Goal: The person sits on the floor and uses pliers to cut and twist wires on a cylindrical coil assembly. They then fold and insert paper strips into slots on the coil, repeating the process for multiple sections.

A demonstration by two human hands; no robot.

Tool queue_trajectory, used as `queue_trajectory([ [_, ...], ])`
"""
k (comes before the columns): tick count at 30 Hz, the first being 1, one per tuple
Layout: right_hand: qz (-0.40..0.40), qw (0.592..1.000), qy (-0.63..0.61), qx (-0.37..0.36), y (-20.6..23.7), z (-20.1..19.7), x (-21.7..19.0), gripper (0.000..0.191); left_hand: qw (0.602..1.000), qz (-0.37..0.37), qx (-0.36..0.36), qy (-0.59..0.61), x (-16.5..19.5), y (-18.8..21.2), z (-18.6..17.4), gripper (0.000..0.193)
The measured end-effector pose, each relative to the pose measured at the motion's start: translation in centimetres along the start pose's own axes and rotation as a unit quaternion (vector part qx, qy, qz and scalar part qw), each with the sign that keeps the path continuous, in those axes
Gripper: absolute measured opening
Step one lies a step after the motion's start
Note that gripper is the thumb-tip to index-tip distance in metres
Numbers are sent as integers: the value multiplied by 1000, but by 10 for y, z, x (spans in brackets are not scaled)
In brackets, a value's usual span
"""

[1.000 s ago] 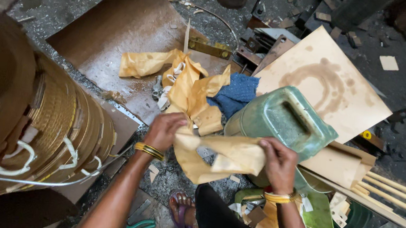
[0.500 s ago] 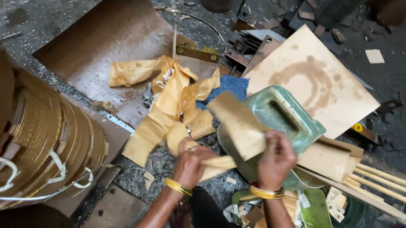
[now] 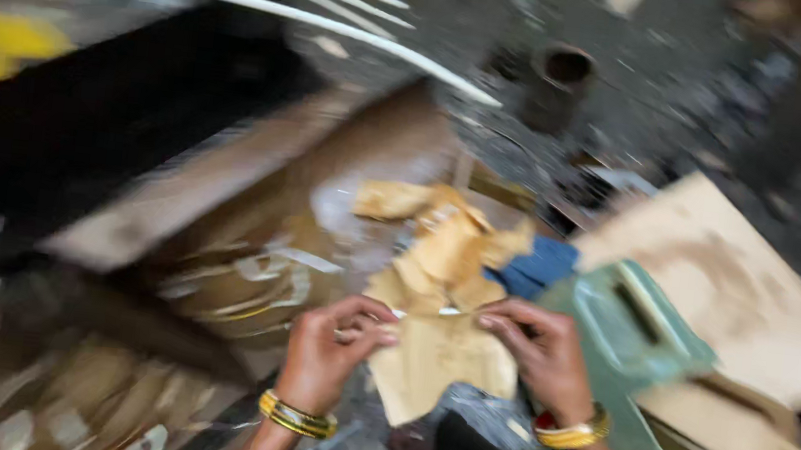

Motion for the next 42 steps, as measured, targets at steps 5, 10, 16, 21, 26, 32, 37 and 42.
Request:
queue_trajectory([
  [5, -39, 998, -2, -44, 0, 18, -85, 14, 993, 39, 64, 95, 105, 85, -61, 48],
  [10, -82, 991, -16, -103, 34, 30, -152, 25, 969, 133, 168, -120, 175, 159, -86, 29],
  [16, -62, 984, 13, -169, 78, 66, -147, 16, 974, 46, 210, -70, 162, 213, -106, 24],
  [21, -44, 968, -82, -233, 101, 105, -91, 10, 980, 18, 193, -41, 99, 240, -108, 16],
  [26, -62, 944, -116, -304, 112, 116, -57, 11, 987, 48, 141, 53, 48, 259, -107, 34],
  [32, -16, 914, -109, -389, 112, 122, -49, 19, 987, -39, 134, 81, 13, 272, -103, 37],
  [37, -36, 922, -101, -372, 119, 129, -57, 20, 984, -21, 174, 12, 14, 273, -97, 15],
  [42, 79, 941, -105, -313, 128, 147, -58, 26, 977, -55, 206, -11, 13, 269, -91, 34],
])
Point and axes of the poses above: each hand's wrist, its own y-axis away from the middle knuckle, its own z-axis out of the palm, x = y × z, the point moved 4 cm from there along -y, towards the middle knuckle, and after that the axes turned 7 degrees about z, right-handed, at the moved point
